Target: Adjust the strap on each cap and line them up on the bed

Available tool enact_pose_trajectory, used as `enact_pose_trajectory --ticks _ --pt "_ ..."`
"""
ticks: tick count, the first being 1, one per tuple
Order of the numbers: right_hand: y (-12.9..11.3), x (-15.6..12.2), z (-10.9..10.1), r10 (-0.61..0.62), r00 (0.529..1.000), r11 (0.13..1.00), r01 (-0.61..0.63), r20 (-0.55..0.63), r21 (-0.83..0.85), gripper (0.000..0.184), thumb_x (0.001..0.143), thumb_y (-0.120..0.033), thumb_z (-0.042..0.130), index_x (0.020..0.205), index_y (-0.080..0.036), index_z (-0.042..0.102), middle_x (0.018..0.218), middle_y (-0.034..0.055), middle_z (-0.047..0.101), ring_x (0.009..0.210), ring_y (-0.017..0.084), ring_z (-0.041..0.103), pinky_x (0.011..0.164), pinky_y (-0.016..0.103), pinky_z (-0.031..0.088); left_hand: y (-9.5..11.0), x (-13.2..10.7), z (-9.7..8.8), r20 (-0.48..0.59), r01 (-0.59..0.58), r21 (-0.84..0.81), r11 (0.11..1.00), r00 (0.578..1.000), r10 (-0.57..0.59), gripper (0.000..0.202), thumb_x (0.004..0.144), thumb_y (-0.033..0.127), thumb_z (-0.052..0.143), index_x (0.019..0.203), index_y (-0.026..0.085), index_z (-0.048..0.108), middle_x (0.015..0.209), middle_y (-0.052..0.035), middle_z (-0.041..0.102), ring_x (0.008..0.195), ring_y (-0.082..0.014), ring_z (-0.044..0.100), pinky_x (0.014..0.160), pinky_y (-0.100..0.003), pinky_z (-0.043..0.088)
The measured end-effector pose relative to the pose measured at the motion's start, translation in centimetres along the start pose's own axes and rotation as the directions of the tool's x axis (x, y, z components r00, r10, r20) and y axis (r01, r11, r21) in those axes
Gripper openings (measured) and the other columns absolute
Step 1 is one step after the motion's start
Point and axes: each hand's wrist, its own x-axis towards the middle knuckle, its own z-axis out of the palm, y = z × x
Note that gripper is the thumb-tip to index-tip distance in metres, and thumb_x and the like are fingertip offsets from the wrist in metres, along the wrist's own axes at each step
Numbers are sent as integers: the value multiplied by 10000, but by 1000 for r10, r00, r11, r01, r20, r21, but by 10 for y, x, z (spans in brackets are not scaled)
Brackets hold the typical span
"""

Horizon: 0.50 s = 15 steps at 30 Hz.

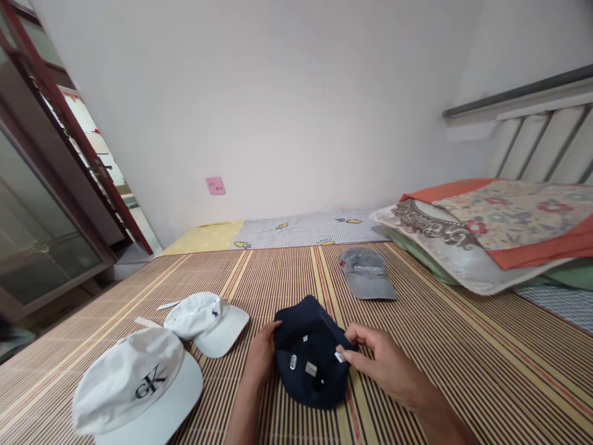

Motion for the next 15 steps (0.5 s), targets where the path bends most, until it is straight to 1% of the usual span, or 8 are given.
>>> enact_pose_trajectory --ticks 4,6,7,8,9,11,13,15 --pt "-10 -1 2 5 1000 998 -6 -17 -61 133 862 -317 624 775 -223 589 789 -11 616 791 193 584 760 337 421 15 -2 -7 11 9 23 1000 1000 -9 395 936 207 432 1146 174 765 1259 -161 772 1231 -267 708 1144 -487 503" --pt "-16 -3 4 12 1000 997 -14 -28 -82 144 868 -330 616 775 -225 583 783 -14 606 778 189 573 746 337 413 34 -9 -16 -9 -4 39 999 1000 4 383 934 220 447 1155 159 754 1302 -179 736 1277 -282 670 1162 -493 474" --pt "-19 -4 5 7 1000 997 -10 -29 -79 148 871 -335 613 777 -227 579 781 -15 601 774 187 568 737 336 409 46 -13 -21 -17 -15 46 999 1000 15 379 928 227 463 1177 157 741 1304 -178 724 1251 -284 672 1138 -486 486" --pt "-20 -4 7 -1 1000 998 -1 -26 -70 154 872 -338 610 772 -228 571 772 -17 591 765 183 562 724 332 406 61 -19 -28 -20 -27 63 998 999 29 383 936 249 471 1210 161 724 1267 -169 725 1162 -280 693 1063 -471 526" --pt "-21 -5 8 -6 1000 998 5 -24 -55 159 875 -338 608 767 -230 562 759 -20 582 752 179 559 707 327 403 75 -25 -34 7 -26 77 997 1000 25 383 945 287 490 1232 173 715 1234 -154 730 1040 -266 708 970 -448 555" --pt "-21 -5 11 -5 1000 1000 5 -21 -11 158 878 -328 603 765 -232 550 736 -25 573 725 172 566 671 316 404 103 -36 -44 147 3 77 997 989 -14 365 927 338 558 1228 218 725 1206 -115 741 826 -228 683 823 -407 556" --pt "-19 -4 12 11 1000 999 -11 -18 43 128 887 -313 592 793 -228 577 745 -17 607 729 174 602 664 310 429 124 -46 -50 295 36 79 996 954 -58 379 855 275 638 1219 258 742 1198 -81 760 887 -240 690 862 -401 534" --pt "-17 -3 13 21 1000 995 -20 -14 96 111 905 -306 581 853 -219 625 790 6 674 781 188 660 705 319 477 135 -53 -49 379 72 91 993 920 -101 451 789 208 690 1232 272 746 1245 -69 764 1089 -279 686 1001 -425 488"
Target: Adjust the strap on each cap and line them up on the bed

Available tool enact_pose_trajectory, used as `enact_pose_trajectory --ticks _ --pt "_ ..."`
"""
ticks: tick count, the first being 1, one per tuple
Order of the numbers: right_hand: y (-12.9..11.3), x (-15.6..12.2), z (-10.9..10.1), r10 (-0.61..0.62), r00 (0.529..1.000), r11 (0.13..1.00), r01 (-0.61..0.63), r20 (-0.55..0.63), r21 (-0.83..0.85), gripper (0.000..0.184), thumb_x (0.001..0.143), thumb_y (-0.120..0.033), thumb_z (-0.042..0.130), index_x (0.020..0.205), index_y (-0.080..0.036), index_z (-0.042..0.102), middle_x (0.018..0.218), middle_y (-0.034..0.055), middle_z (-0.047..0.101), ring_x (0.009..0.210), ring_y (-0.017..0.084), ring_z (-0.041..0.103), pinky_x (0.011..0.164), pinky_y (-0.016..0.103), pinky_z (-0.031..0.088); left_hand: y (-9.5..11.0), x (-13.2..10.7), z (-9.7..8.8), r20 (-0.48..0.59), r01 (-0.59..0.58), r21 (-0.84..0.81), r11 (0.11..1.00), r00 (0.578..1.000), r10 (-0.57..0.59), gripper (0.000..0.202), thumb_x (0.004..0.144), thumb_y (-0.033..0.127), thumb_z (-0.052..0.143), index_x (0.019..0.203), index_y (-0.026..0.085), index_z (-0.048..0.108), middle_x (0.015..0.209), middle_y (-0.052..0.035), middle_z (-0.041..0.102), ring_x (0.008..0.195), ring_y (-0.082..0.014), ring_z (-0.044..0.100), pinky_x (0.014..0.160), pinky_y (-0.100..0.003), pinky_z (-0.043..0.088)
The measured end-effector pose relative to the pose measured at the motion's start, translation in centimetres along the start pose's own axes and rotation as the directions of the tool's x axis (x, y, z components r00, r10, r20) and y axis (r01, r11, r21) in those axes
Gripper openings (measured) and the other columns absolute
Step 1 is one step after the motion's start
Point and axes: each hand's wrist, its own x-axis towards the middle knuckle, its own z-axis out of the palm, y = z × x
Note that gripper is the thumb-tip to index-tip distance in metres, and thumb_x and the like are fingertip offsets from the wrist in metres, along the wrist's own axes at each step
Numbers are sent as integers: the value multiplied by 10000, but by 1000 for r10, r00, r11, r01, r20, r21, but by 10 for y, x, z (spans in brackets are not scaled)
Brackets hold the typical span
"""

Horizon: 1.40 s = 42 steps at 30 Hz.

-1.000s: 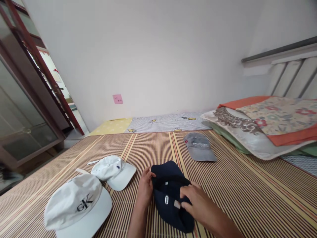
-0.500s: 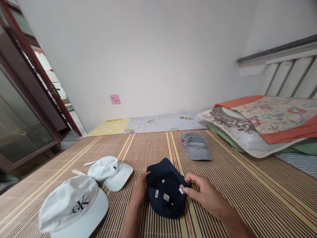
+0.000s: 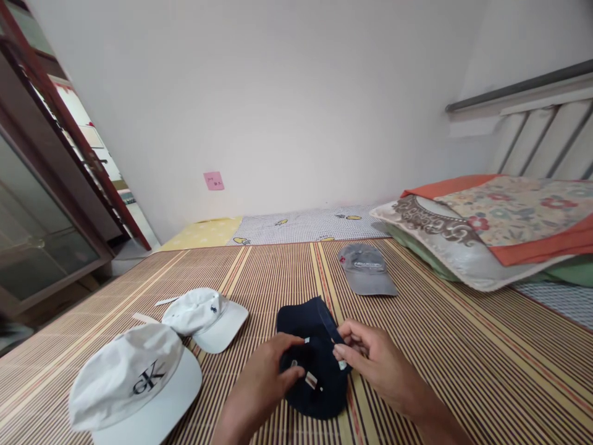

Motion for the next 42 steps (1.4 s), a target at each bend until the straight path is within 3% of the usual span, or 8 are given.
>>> enact_pose_trajectory --ticks 4,9,15,20,24,30,36,42 --pt "1 1 2 -19 1000 998 20 -9 66 122 950 -322 588 916 -218 641 854 31 752 847 202 734 789 341 546 3 -2 14 64 116 62 991 991 -120 584 718 155 749 1297 230 719 1322 -108 740 1261 -331 628 1109 -469 403" --pt "-1 3 9 -12 1000 975 16 -21 223 132 940 -340 628 906 -212 619 854 19 723 775 185 762 694 303 577 -6 3 21 36 138 146 980 989 -144 245 733 151 696 974 190 721 1068 -95 726 1046 -301 651 905 -418 449" --pt "-4 0 22 -19 991 916 -37 136 398 230 956 -411 650 946 -185 608 796 -11 682 637 133 725 576 237 543 -30 9 12 104 69 -352 933 994 -34 97 836 243 605 922 203 585 676 61 519 569 -130 520 546 -262 371" --pt "-4 -1 34 -49 967 863 -85 249 499 296 955 -457 687 975 -173 608 806 -5 693 623 126 716 568 229 541 -42 14 5 95 10 -576 817 994 54 360 849 514 719 935 186 596 678 77 549 438 -58 435 443 -218 321" --pt "-7 -1 33 -60 983 869 -33 172 493 241 968 -414 677 1013 -179 648 898 21 714 734 133 723 685 262 560 -45 14 3 130 29 -658 753 989 76 468 775 567 829 921 182 607 612 61 605 464 -77 527 473 -201 377" --pt "-10 2 28 -50 998 888 26 40 458 347 993 -518 635 1011 -174 683 768 -8 666 561 87 583 553 234 454 -49 12 1 163 39 -704 709 981 109 416 810 524 838 904 170 639 599 52 605 504 -73 534 541 -202 415" --pt "-8 2 30 -36 995 896 -11 98 444 367 1007 -526 612 1109 -180 679 739 -18 671 493 81 558 498 229 417 -52 12 2 106 -38 -741 670 979 173 303 885 452 788 885 169 678 708 47 554 577 -62 517 576 -200 398" --pt "-8 2 29 -23 993 944 -18 120 331 328 996 -478 590 986 -168 695 682 -3 680 551 104 576 571 250 448 -55 13 4 117 -36 -750 661 976 185 331 865 466 803 872 159 678 713 39 562 557 -62 511 560 -206 376"
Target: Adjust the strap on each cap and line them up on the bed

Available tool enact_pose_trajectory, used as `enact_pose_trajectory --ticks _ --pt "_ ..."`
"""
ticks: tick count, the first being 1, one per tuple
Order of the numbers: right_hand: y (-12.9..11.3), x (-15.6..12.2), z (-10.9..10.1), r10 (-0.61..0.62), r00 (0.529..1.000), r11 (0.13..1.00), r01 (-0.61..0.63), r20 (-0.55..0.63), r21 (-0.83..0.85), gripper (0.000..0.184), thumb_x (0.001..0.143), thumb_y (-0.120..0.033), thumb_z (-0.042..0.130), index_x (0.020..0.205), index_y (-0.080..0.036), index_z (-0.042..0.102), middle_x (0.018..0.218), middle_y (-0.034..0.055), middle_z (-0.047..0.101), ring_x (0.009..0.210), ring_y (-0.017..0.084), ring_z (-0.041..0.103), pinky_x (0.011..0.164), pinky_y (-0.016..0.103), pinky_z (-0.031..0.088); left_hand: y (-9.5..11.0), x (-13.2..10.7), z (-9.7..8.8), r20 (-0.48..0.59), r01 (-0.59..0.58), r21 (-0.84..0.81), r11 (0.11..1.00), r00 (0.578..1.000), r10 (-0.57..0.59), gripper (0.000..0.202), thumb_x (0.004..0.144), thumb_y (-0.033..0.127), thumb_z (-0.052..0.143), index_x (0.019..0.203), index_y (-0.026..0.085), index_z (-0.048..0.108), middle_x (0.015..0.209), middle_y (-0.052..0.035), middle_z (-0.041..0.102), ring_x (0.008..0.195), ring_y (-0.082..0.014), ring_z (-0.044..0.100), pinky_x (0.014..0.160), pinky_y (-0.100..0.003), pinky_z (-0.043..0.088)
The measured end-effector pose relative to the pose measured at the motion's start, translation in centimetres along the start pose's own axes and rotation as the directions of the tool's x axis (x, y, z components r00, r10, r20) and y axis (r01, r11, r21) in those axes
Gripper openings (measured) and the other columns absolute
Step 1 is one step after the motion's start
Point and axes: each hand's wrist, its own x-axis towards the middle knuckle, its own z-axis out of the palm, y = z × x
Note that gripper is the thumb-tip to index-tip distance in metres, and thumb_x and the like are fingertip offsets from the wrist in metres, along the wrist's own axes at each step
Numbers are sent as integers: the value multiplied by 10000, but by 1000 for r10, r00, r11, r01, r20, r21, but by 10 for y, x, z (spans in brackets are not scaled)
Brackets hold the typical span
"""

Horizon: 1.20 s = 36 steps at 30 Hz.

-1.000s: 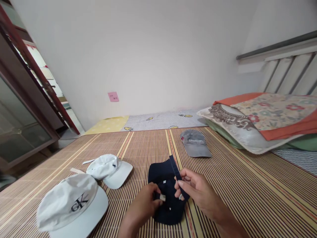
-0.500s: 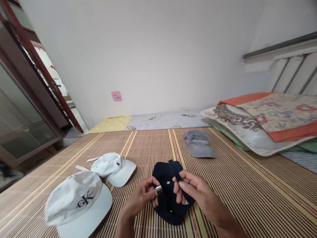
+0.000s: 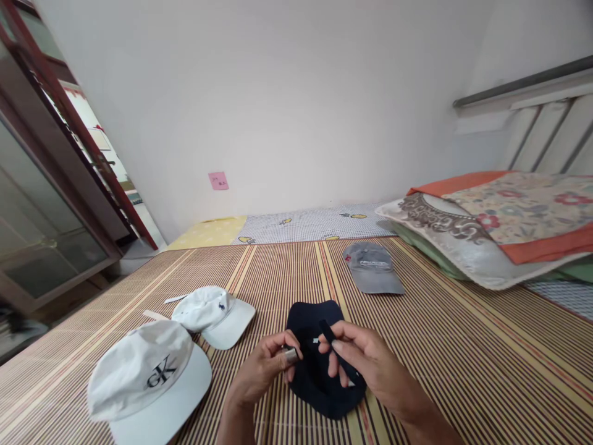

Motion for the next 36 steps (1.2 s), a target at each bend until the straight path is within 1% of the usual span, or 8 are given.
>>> enact_pose_trajectory --ticks 3,6,9,12,15,18,25,36 --pt "4 2 0 -2 1000 999 2 1 -46 320 996 -474 574 991 -177 693 679 -24 641 512 90 515 514 242 390 -1 0 -2 4 7 -2 1000 1000 -7 328 873 464 795 882 163 665 657 55 540 532 -57 489 545 -198 357" --pt "10 4 0 -19 1000 999 19 3 -34 328 1005 -493 563 1073 -188 665 817 1 696 480 63 480 470 234 332 -1 1 -2 -22 7 -36 999 1000 -8 333 851 455 819 869 166 655 655 67 519 513 -45 472 528 -188 348" --pt "14 4 1 0 1000 1000 0 -1 -26 336 993 -511 568 1094 -197 633 838 13 723 462 68 486 461 241 320 0 2 -1 -34 -7 -70 998 999 5 333 834 449 831 853 161 666 791 25 615 503 -41 534 487 -184 349" --pt "13 3 4 27 999 996 -28 -19 -86 274 966 -463 579 1016 -201 645 731 -8 691 513 102 527 514 259 379 1 1 1 2 -29 -83 996 1000 29 328 840 459 818 876 163 682 990 -36 697 511 -79 645 447 -193 368" --pt "7 0 7 71 997 982 -76 -33 -170 243 961 -415 546 980 -204 665 671 -29 639 510 102 465 534 268 361 2 0 2 2 -38 -78 996 999 38 314 836 440 825 851 156 693 900 -12 683 555 -108 691 520 -206 469" --pt "4 -1 9 69 997 975 -75 -35 -211 236 968 -382 528 995 -212 689 843 11 702 527 94 412 514 275 299 1 1 2 -24 -42 -77 996 999 40 305 822 418 843 828 149 698 805 18 640 588 -106 692 593 -209 504" --pt "5 2 10 -24 999 938 9 -40 -347 205 990 -323 561 897 -226 716 743 -15 651 747 166 605 731 309 429 -4 3 -1 -9 -42 -98 994 999 41 304 821 420 845 825 156 694 781 26 615 582 -102 667 574 -209 474" --pt "2 2 17 -2 1000 910 -6 -18 -414 233 996 -296 549 858 -220 721 729 -14 649 738 171 622 721 304 423 -8 3 1 38 -19 -107 994 999 23 270 842 392 830 850 152 706 804 23 614 581 -102 671 572 -205 474"
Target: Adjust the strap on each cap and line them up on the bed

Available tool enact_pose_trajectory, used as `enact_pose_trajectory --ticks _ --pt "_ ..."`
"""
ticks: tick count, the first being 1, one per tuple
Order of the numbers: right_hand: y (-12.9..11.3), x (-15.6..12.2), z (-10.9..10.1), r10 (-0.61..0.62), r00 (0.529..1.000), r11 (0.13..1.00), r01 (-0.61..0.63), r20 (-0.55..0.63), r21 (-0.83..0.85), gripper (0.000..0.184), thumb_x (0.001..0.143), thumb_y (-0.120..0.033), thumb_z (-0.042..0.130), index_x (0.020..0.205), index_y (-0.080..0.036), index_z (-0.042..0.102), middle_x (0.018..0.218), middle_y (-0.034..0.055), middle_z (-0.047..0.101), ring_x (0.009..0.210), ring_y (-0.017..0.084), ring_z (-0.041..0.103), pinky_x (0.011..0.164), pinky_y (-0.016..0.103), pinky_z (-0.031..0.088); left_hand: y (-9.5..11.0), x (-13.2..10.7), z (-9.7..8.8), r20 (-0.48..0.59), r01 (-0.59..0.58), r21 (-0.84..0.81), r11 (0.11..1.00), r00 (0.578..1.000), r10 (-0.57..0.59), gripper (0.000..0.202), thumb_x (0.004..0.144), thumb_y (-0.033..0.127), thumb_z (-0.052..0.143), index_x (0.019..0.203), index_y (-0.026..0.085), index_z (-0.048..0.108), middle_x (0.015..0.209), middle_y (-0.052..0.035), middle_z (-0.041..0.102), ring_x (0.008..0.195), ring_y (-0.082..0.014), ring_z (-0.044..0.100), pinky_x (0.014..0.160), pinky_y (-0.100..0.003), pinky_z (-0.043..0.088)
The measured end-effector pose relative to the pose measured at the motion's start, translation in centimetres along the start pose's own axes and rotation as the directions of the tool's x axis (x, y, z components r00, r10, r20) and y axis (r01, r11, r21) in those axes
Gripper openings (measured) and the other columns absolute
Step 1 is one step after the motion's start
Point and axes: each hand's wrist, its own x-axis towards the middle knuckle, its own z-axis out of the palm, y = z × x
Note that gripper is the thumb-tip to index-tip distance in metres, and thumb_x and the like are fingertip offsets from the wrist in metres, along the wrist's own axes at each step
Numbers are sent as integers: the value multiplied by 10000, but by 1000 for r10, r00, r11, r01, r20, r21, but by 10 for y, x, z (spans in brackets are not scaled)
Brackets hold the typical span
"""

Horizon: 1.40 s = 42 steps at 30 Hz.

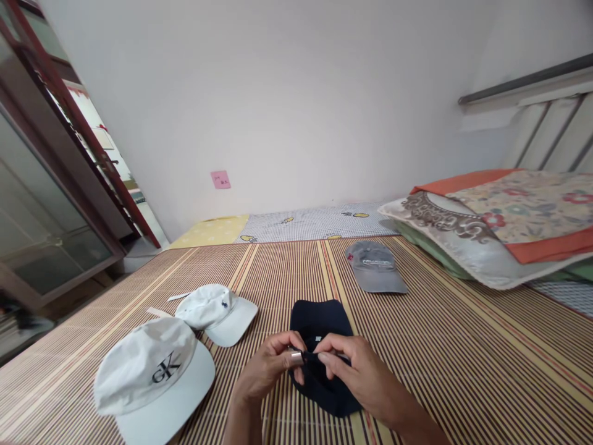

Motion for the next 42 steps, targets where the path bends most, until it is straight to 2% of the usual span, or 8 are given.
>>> enact_pose_trajectory --ticks 9,25,30,35,42 --pt "3 -2 -3 -20 999 999 19 27 33 257 1005 -318 553 829 -208 706 739 -14 656 713 156 594 691 295 408 4 0 2 6 -5 13 1000 1000 5 281 848 414 825 845 155 717 756 19 630 579 -99 667 581 -201 482" --pt "6 0 0 -8 1000 1000 7 31 15 232 975 -253 540 794 -202 677 729 -11 652 730 165 613 716 298 438 7 2 8 -7 5 4 1000 1000 -5 325 806 438 859 796 144 720 714 20 628 548 -98 663 560 -194 474" --pt "6 -1 0 2 1000 999 0 26 -47 225 982 -247 528 801 -211 656 732 -19 655 719 158 615 697 293 423 3 2 5 21 10 10 1000 1000 -10 290 852 415 816 816 141 728 696 2 662 544 -109 669 559 -200 477" --pt "4 -3 -2 22 999 990 -17 35 -139 210 989 -241 522 835 -224 663 749 -25 653 731 160 616 681 300 389 -4 4 1 58 16 -13 1000 998 -15 332 850 464 812 865 141 736 675 1 663 525 -123 669 531 -208 491" --pt "1 -5 -1 28 1000 985 -26 9 -171 198 985 -244 525 842 -230 661 771 -22 660 758 166 623 702 309 387 -2 5 4 1 31 17 999 1000 -31 315 844 439 822 845 143 714 626 19 651 472 -110 645 495 -193 475"
